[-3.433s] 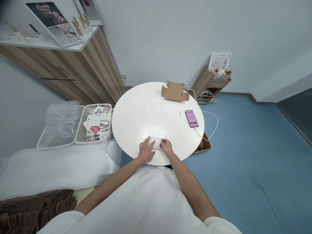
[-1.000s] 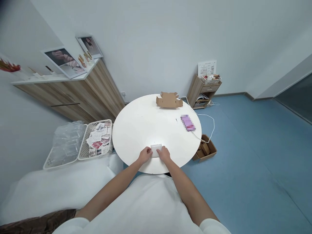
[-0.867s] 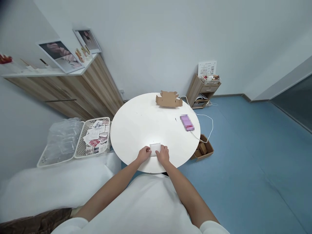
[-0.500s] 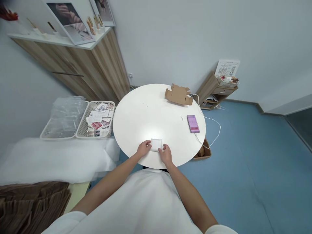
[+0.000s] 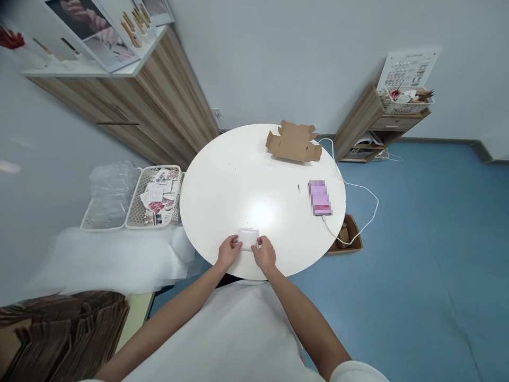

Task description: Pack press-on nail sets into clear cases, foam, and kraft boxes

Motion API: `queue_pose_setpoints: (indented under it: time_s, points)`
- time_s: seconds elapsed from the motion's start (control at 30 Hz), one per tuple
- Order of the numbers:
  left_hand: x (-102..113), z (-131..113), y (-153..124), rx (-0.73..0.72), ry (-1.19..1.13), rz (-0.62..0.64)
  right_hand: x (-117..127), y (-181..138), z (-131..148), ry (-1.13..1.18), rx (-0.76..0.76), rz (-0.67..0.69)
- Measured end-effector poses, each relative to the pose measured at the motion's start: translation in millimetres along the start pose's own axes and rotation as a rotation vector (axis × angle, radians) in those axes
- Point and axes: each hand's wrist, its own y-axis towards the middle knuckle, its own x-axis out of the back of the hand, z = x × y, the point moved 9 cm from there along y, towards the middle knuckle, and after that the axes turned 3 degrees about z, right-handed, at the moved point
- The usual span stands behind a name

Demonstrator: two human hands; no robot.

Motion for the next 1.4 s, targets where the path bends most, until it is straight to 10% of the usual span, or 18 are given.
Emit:
queue_pose_setpoints:
  time_s: [0.37,0.9,1.4]
  points:
    - [21.2,-0.9,4.4,-0.077,-0.041,-0.111,-21.0,8.2,23.0,0.056,0.162,0.078]
    - [193.0,7.0,118.5,-0.231,0.215,-0.35,-144.9,134.8,203.1,0.167,0.311,0.131]
    - [197.7,2.8,135.2,-0.287,0.297,-0.273,-157.7,154.6,228.8,0.211,0.301,0.108]
